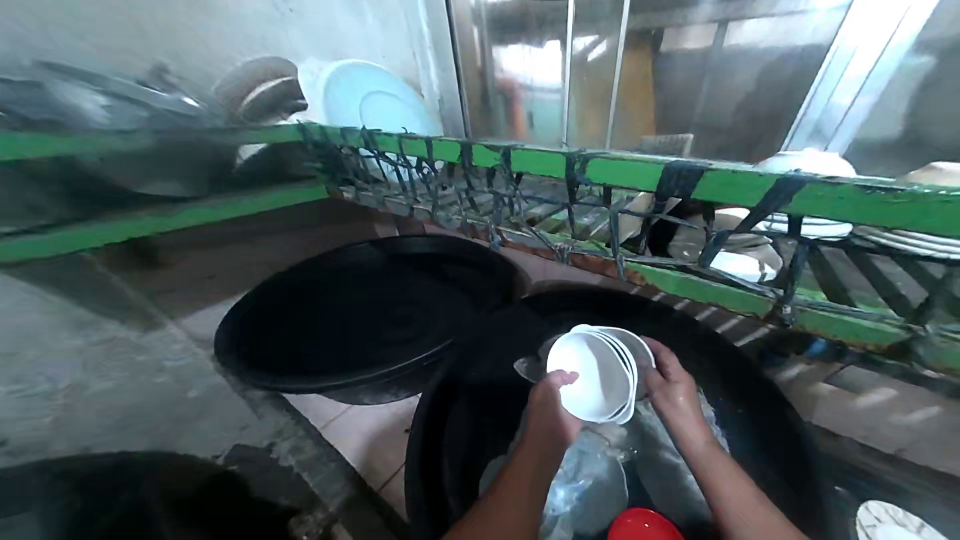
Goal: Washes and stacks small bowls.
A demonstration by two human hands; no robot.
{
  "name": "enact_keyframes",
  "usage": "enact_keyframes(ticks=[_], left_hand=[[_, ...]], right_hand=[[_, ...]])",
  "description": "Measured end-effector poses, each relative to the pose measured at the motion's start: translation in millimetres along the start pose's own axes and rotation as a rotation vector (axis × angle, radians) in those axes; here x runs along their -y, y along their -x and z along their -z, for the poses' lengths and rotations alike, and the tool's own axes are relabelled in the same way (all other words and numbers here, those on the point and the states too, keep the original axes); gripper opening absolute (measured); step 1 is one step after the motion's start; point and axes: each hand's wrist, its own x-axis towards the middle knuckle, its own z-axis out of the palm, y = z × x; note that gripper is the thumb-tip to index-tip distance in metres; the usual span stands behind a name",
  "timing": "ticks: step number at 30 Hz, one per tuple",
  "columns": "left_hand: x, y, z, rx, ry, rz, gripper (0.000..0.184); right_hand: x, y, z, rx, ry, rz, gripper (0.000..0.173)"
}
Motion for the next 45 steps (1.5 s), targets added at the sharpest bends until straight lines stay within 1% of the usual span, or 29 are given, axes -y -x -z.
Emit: enact_keyframes(ticks=[2,3,5,6,7,9,11,12,13,14,15,16,17,18,19,20,22,24,25,28,30,32,34,36,37,39,41,43,45], left_hand=[[0.0,0.8,0.0,0.014,0.008,-0.01,0.026],[0.5,0.2,1.1,0.022,0.013,-0.027,0.028],[3.6,-4.4,3.4,0.012,-0.007,-0.083,0.032],[5.0,-6.2,4.9,0.013,-0.052,-0.115,0.036],[5.7,-7.1,6.5,0.017,-0.114,-0.137,0.04],[4.5,-3.7,6.4,0.058,-0.268,-0.166,0.048],[1.9,3.5,2.8,0.163,-0.439,-0.192,0.054],[2.2,4.9,1.6,0.199,-0.506,-0.212,0.056],[3.4,6.2,0.3,0.191,-0.526,-0.222,0.055],[5.0,7.3,-0.3,0.151,-0.507,-0.224,0.054],[6.1,7.1,0.2,0.114,-0.475,-0.221,0.053],[5.3,6.9,1.3,0.095,-0.467,-0.21,0.052],[3.1,8.5,2.2,0.087,-0.485,-0.192,0.052],[0.3,11.5,2.8,0.087,-0.516,-0.175,0.051],[-1.7,14.5,3.5,0.093,-0.553,-0.16,0.051],[-3.2,17.7,3.5,0.109,-0.591,-0.143,0.053],[-4.9,22.4,1.6,0.134,-0.683,-0.125,0.059],[-9.1,28.7,-2.9,0.11,-0.785,-0.128,0.059],[-14.2,33.0,-5.8,0.115,-0.832,-0.124,0.058],[-27.4,37.8,-2.4,0.282,-0.999,-0.176,0.058],[-35.3,43.7,-4.9,0.373,-1.166,-0.218,0.057],[-45.6,54.2,-8.4,0.456,-1.337,-0.225,0.063],[-60.0,56.9,-3.3,0.535,-1.322,-0.188,0.072],[-74.7,46.1,5.8,0.456,-1.253,-0.135,0.07],[-83.6,40.2,11.1,0.38,-1.319,-0.122,0.062],[-96.8,36.8,21.6,0.295,-1.633,-0.075,0.042],[-94.1,30.8,38.3,0.318,-1.977,0.032,0.033],[-79.8,17.6,53.0,0.32,-2.209,0.153,0.031],[-67.1,16.5,55.2,0.304,-2.264,0.288,0.037]], right_hand=[[0.7,2.7,-2.2,0.087,-0.198,-0.032,0.039],[-0.2,3.0,-0.9,0.15,-0.289,-0.055,0.046],[1.2,3.5,1.2,0.284,-0.407,-0.128,0.066],[3.6,5.4,0.9,0.338,-0.431,-0.18,0.068],[7.2,7.8,-0.5,0.358,-0.464,-0.252,0.065],[9.6,7.1,-3.1,0.279,-0.598,-0.408,0.056],[8.5,3.2,2.3,0.215,-0.765,-0.524,0.048],[7.4,2.6,7.5,0.257,-0.85,-0.537,0.055],[4.5,4.2,14.2,0.351,-0.923,-0.5,0.07],[0.4,5.9,19.4,0.449,-0.965,-0.439,0.081],[-2.6,6.1,22.2,0.526,-0.979,-0.398,0.086],[-3.0,5.8,21.9,0.556,-0.965,-0.39,0.082],[-0.5,6.4,18.6,0.526,-0.932,-0.415,0.07],[3.7,7.2,14.7,0.455,-0.911,-0.473,0.056],[5.9,7.2,11.5,0.386,-0.879,-0.526,0.047],[5.2,6.6,9.7,0.35,-0.837,-0.558,0.044],[3.6,6.4,9.1,0.368,-0.709,-0.589,0.047],[1.3,6.6,9.9,0.442,-0.602,-0.612,0.052],[-0.9,5.7,11.7,0.507,-0.599,-0.623,0.052],[-8.6,2.6,19.6,0.662,-0.642,-0.651,0.04],[-8.9,1.9,19.2,0.696,-0.584,-0.669,0.033],[-6.4,6.7,12.2,0.647,-0.539,-0.636,0.034],[-3.0,8.5,7.8,0.574,-0.563,-0.599,0.038],[0.7,8.0,6.8,0.502,-0.608,-0.571,0.036],[2.7,7.8,7.4,0.464,-0.648,-0.565,0.035],[4.7,7.0,10.1,0.366,-0.775,-0.56,0.03],[5.2,6.5,14.1,0.279,-0.904,-0.54,0.026],[3.4,4.3,18.7,0.203,-1.015,-0.51,0.024],[-2.9,0.4,23.4,0.128,-1.117,-0.452,0.023]])
